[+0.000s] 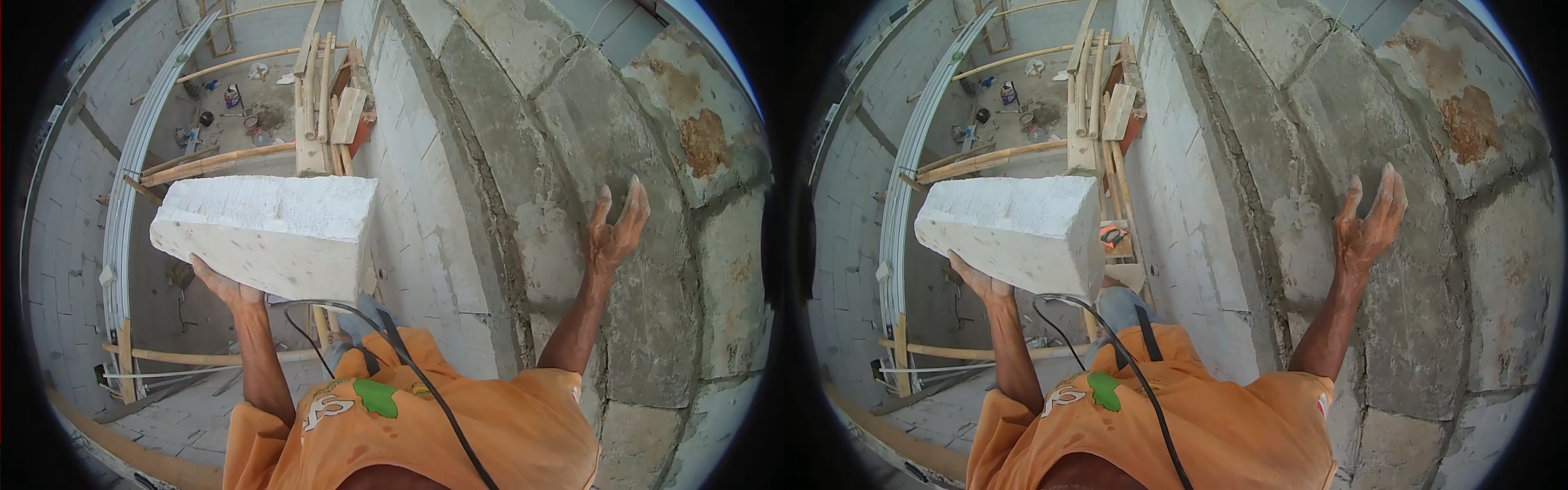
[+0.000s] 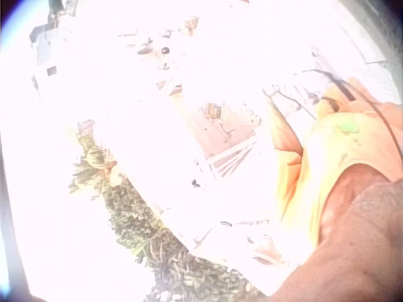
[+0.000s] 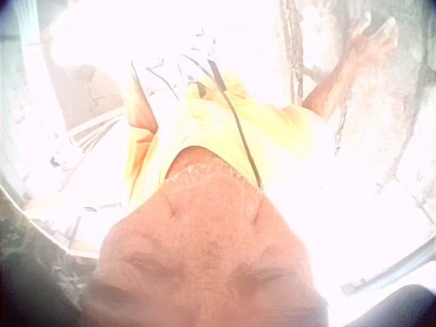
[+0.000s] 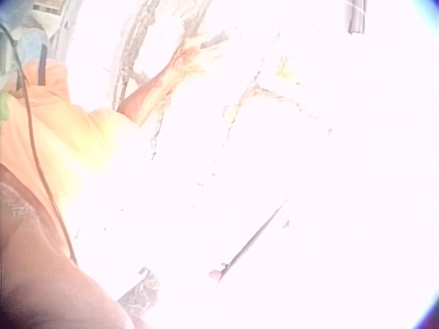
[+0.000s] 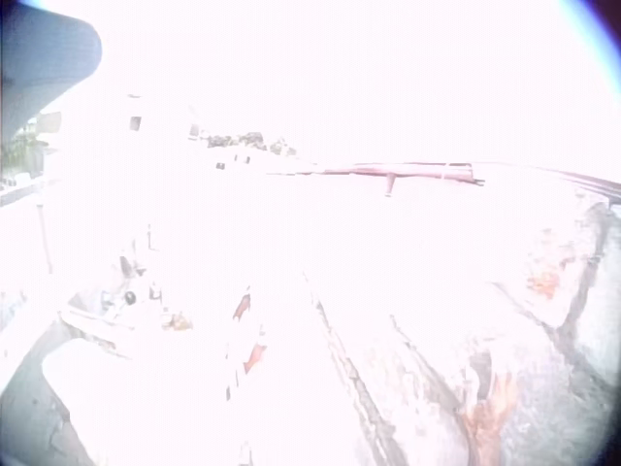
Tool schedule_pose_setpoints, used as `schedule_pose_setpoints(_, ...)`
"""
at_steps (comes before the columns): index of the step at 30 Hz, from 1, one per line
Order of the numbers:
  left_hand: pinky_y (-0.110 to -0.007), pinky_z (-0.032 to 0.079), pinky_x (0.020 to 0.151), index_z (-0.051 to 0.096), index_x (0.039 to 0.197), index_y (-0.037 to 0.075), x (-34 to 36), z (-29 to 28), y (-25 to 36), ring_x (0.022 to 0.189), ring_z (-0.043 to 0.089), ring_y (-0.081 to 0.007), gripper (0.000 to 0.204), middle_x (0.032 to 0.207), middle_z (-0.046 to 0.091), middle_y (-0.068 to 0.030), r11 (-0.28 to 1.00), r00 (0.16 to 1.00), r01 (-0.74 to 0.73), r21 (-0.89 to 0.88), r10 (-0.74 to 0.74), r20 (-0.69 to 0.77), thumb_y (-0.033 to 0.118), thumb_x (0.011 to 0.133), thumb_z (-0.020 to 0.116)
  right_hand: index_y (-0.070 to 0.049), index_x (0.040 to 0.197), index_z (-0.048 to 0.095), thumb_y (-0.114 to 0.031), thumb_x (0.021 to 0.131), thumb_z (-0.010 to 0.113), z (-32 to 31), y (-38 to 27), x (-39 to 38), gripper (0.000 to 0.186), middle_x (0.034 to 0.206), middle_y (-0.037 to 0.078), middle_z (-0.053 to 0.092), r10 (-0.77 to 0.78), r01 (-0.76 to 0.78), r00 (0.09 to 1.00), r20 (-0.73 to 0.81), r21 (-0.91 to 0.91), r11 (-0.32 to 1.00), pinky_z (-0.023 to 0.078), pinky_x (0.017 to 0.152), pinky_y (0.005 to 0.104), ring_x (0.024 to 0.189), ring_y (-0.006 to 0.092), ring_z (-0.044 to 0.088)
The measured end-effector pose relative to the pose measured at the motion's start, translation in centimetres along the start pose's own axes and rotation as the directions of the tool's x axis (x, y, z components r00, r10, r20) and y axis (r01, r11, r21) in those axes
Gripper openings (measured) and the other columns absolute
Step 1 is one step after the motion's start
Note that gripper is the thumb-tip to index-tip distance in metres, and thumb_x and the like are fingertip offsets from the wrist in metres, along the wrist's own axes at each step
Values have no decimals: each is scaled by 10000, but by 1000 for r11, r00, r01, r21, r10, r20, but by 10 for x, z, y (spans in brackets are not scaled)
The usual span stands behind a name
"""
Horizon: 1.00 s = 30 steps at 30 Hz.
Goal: The person measures a curved concrete block using a tape measure, marks it, and then saws through the block along the marked line while standing on a scaffold.
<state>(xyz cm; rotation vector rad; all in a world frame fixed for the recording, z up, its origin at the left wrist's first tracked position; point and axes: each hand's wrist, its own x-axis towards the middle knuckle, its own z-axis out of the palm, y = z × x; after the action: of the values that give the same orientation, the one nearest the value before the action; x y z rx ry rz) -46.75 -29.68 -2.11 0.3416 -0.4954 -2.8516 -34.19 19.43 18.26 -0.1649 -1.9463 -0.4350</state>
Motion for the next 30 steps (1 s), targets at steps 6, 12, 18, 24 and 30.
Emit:
schedule_pose_setpoints(6,-514,303,1159,329,1524,154,31,-14,8,1409,343,-308,760,1583,312,-89,994,1000,-17,109,15,25,597,933,506,-47,1245,635,-81,833,756,10,15,-9,431,1204,120,653,-84,87,996,30,-84,993,550,907,416,1099,292,627)
schedule_pose_setpoints(12,-520,341,1137,400,1485,123,56,-38,36,1370,406,-312,746,1522,422,-95,984,993,-113,135,117,-20,558,906,581,-63,1207,669,-93,819,773,16,29,-16,403,1189,96,673,-199,200,980,28,-88,976,570,900,373,1077,249,642)
schedule_pose_setpoints(18,-527,290,1162,391,1493,122,84,-22,24,1389,382,-315,738,1544,395,-100,986,989,-85,143,100,-105,581,927,511,-40,1220,650,-109,842,756,15,11,-11,399,1196,125,663,-158,162,987,36,-158,974,541,856,401,1069,266,640)
schedule_pose_setpoints(24,-481,367,1127,407,1469,94,113,31,-4,1350,434,-307,636,1510,429,-104,996,993,-20,92,30,-112,501,981,426,-20,1263,605,-72,859,709,42,-10,10,420,1220,187,627,-90,84,995,-50,-119,989,512,870,459,1082,331,616)
schedule_pose_setpoints(30,-468,331,1155,347,1509,108,166,104,-83,1374,407,-302,656,1550,372,-93,995,996,79,66,-81,31,522,1003,403,-16,1246,609,-42,831,710,56,2,20,428,1219,194,615,-66,61,998,-25,-167,984,502,863,463,1079,347,614)
